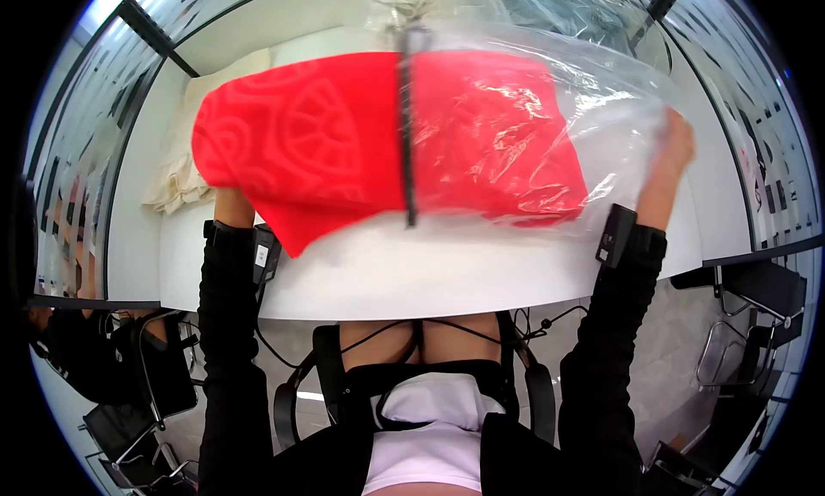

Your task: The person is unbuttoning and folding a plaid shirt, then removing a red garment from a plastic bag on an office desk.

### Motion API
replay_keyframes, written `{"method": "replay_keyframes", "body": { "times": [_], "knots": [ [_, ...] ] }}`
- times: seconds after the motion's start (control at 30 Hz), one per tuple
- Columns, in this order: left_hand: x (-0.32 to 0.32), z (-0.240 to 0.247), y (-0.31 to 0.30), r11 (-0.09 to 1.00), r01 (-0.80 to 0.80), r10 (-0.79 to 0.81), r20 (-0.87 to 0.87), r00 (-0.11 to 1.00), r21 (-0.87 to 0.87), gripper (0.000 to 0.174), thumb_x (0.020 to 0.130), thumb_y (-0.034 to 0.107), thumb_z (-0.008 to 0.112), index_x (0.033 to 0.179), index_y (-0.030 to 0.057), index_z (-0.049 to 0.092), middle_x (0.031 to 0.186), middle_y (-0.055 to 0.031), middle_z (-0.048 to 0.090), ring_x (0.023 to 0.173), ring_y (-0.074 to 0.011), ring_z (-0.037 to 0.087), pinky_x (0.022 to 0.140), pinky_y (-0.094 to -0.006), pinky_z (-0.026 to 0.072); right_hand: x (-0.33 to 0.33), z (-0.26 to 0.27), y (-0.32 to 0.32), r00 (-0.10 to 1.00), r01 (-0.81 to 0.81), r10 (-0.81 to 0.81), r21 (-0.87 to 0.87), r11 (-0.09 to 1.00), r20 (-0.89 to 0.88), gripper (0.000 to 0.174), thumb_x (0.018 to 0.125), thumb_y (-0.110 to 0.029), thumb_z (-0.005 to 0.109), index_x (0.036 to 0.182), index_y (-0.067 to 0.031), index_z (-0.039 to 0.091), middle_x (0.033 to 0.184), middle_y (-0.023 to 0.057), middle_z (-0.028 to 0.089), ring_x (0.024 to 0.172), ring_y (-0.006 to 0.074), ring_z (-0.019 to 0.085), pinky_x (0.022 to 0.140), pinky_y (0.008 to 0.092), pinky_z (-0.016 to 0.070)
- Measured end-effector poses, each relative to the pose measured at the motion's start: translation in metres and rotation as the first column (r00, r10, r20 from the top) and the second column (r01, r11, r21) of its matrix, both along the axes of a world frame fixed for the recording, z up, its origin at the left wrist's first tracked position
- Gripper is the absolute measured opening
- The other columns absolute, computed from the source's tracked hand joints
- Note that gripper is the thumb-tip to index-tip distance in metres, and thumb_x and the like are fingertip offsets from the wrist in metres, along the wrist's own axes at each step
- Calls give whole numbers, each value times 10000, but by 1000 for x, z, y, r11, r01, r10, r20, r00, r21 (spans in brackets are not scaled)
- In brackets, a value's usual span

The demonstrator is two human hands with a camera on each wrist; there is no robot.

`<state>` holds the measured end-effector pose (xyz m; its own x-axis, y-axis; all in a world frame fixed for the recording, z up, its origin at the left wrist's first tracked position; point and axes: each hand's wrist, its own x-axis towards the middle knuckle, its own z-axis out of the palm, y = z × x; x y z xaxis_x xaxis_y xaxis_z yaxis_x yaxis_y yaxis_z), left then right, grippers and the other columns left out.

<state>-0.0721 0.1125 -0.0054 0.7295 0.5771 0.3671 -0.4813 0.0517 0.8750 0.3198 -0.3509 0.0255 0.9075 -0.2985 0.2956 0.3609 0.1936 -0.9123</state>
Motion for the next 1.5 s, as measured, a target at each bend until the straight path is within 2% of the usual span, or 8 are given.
{"method": "replay_keyframes", "body": {
  "times": [0.2, 0.4, 0.5, 0.7, 0.9, 0.97, 1.27, 1.5],
  "knots": [
    [17, 23, 3, 763, -229, 203, -113, 973, -605, 455, 895, 337, 498, 1241, 65, 381, 1152, -79, 538, 1000, -201, 547, 860, -326, 462, 6, 17, -63, 488, 866, -790, -98, 490, 371, 352, 673, -173, 696, 856, 16, 463, 909, 162, 510, 844, 264, 490, 740, 390, 417],
    [24, 24, 20, 759, -475, 621, -277, 733, 445, 514, 824, 103, 564, 1265, 46, 307, 1102, -136, 505, 909, -209, 544, 793, -315, 459, -71, 67, 34, 459, 881, -263, -396, 261, 848, 415, 676, -132, 668, 1047, -27, 515, 1078, 136, 499, 1078, 277, 423, 907, 388, 332],
    [28, 31, 5, 516, -391, 668, -72, 741, 763, 615, 754, 88, 630, 1298, 104, 345, 1261, -177, 379, 1086, -300, 466, 895, -378, 411, -128, 86, 85, 678, 336, 360, -706, 623, 641, 234, 710, -9, 625, 938, -49, 590, 950, 67, 592, 869, 211, 553, 778, 305, 419],
    [30, 61, -21, 419, -102, 429, -97, 898, 902, 294, 708, 75, 658, 995, 67, 592, 1236, -125, 473, 1146, -285, 467, 940, -343, 388, -170, 56, 120, 39, -557, 885, -746, -366, -464, 285, 664, -143, 726, 908, -28, 636, 771, 68, 633, 691, 175, 597, 663, 278, 463],
    [14, 27, 33, 563, -36, 532, -329, 780, 826, 257, 782, 38, 573, 1039, 28, 577, 1161, -113, 554, 1066, -189, 538, 804, -286, 470, -84, 5, 72, 904, -48, 427, -996, 72, -13, 295, 722, -237, 668, 949, -55, 614, 1026, 117, 588, 911, 307, 577, 783, 358, 452],
    [7, 25, 26, 987, -158, 140, -325, 935, -27, 340, 816, 64, 548, 1150, 11, 509, 1218, -128, 508, 1102, -203, 512, 843, -285, 447, -62, -9, 64, 956, 151, 256, -988, -13, 143, 284, 748, -248, 645, 959, -60, 611, 1043, 121, 578, 912, 310, 577, 766, 361, 457],
    [14, 2, 21, 937, -114, -2, -330, 944, -330, 456, 955, 333, 313, 1247, 0, 423, 1275, -119, 461, 1156, -230, 465, 941, -335, 404, -133, 49, 109, 817, 50, 424, -780, 624, 391, 103, 783, -86, 602, 861, -22, 579, 790, 67, 582, 638, 161, 577, 643, 304, 457],
    [25, 31, -7, 923, -321, 247, -309, 918, -215, 410, 948, 291, 364, 1324, 140, 302, 1171, -124, 488, 1070, -210, 505, 876, -351, 459, -179, 31, 149, 439, -296, 898, -937, 183, 36, 587, 629, -174, 735, 1165, -98, 508, 1238, 94, 417, 1170, 251, 403, 970, 357, 346]
  ]
}}
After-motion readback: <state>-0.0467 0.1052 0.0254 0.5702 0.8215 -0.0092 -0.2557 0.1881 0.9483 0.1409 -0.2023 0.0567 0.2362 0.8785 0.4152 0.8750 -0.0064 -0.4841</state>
